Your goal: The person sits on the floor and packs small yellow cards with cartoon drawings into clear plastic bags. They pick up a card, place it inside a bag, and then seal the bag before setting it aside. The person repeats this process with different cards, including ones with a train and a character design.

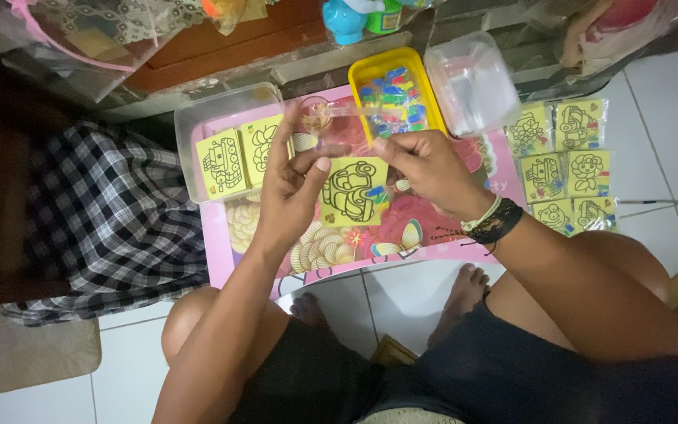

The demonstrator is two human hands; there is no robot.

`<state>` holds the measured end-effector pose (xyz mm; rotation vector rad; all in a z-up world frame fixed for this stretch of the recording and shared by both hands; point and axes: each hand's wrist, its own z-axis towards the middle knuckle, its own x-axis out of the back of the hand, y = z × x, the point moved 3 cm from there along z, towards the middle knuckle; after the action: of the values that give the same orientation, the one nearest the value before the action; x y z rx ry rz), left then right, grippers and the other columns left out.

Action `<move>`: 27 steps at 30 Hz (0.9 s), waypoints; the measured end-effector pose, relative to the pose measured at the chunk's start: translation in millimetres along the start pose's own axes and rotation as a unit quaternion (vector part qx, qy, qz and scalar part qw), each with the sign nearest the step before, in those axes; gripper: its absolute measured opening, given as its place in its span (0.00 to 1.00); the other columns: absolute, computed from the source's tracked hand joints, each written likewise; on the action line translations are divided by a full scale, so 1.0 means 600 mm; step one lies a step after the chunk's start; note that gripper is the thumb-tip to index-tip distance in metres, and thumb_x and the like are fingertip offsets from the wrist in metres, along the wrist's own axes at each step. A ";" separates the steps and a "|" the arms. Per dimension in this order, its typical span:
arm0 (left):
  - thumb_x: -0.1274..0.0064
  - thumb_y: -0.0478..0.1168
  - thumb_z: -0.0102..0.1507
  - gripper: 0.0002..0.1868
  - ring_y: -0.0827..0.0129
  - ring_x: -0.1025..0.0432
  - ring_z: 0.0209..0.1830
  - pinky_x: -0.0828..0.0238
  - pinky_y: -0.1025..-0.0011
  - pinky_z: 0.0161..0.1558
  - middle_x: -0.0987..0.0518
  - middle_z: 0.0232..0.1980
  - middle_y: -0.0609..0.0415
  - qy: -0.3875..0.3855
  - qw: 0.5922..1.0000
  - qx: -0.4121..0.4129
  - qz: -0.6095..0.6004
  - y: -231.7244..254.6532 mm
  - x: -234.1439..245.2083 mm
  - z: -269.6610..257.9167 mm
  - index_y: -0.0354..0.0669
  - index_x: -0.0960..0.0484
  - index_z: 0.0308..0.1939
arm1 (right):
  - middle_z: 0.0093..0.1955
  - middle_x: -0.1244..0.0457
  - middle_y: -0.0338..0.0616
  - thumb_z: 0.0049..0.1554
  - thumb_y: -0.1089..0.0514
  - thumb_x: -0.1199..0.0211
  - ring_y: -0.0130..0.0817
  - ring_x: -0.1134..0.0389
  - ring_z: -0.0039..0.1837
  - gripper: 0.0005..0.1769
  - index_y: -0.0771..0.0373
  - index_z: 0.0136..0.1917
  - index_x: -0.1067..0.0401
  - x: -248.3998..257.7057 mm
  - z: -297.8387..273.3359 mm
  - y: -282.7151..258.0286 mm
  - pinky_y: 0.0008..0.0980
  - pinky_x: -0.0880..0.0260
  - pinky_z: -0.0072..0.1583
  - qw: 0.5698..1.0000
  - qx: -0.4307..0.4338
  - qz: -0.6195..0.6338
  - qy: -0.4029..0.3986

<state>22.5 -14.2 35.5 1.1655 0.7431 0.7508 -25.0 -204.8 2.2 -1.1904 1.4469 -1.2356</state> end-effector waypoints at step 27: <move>0.42 0.27 0.65 0.19 0.88 0.41 0.22 0.42 0.87 0.27 0.33 0.19 0.65 0.038 0.994 -0.007 0.105 -0.070 0.035 -0.013 0.43 0.15 0.59 | 0.39 0.36 0.44 0.59 0.69 0.34 0.23 0.33 0.38 0.13 0.71 0.58 0.25 -0.008 -0.019 -0.016 0.28 0.19 0.33 0.994 0.098 0.035 -0.017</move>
<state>32.8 -2.1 -9.1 1.2191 0.6830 0.9798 -34.3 -198.6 13.7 -1.0166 1.2985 -1.2710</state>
